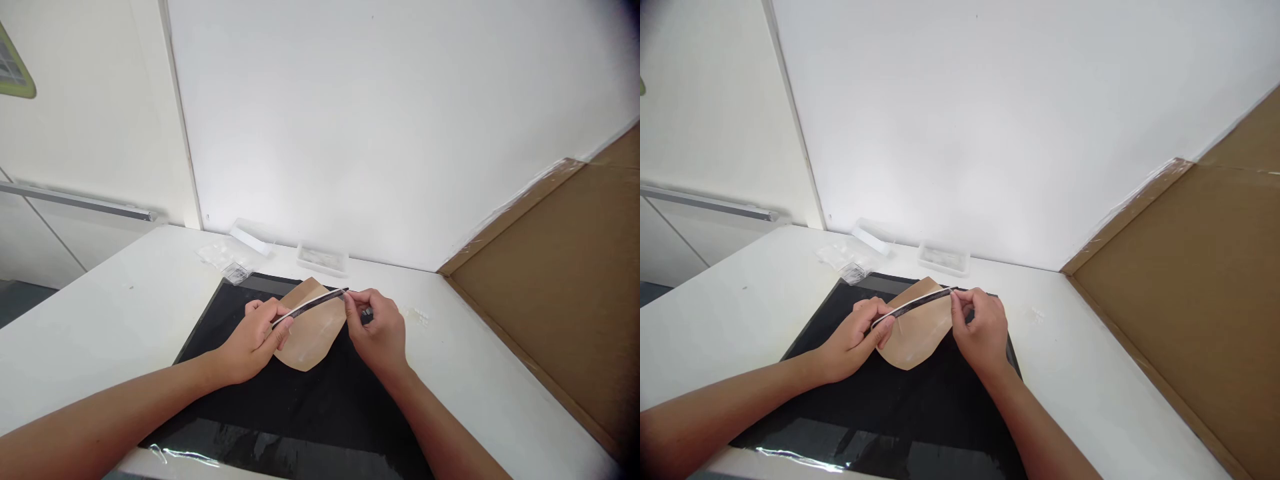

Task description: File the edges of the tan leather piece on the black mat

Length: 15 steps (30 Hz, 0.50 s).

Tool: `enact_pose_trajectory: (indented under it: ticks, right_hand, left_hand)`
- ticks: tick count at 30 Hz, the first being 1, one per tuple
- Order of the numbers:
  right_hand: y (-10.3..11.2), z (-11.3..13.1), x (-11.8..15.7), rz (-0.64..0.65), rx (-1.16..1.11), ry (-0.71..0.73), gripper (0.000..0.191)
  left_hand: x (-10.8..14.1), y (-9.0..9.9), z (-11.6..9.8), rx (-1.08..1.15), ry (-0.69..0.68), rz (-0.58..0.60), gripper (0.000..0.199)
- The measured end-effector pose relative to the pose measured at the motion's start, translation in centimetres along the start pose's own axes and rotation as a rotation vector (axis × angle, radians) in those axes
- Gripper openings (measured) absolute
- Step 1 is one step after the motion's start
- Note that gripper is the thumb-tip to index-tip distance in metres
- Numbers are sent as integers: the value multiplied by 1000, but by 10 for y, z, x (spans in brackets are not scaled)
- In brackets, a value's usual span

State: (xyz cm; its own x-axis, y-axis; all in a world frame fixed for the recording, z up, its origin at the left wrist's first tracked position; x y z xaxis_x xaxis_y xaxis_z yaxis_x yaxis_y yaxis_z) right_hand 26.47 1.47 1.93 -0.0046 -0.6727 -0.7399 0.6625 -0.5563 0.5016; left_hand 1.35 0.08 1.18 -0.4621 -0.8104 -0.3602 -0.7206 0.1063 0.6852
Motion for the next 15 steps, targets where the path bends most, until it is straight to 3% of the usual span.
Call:
enact_pose_trajectory:
  ticks: [7, 15]
  right_hand:
    - [2, 4, 0, 5, 24, 73, 12]
    - [1, 9, 1, 19, -11, 70, 10]
  left_hand:
    - [-4, 3, 0, -77, -54, -92, 23]
    - [-8, 13, 9, -151, -174, -312, 15]
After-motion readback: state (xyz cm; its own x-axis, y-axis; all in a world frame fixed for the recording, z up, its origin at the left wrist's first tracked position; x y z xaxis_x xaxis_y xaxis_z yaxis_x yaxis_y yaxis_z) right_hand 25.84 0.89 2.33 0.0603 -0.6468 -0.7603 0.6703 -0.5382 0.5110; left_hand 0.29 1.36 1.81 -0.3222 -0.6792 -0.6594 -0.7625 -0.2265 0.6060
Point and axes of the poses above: each hand's wrist, its own x-axis away from the middle knuckle, its own y-axis out of the back of the hand, z = x × y, the point moved 1 cm from there along -x, towards the middle knuckle, and after that the axes turned 6 degrees about -x, right-handed, at the moved point
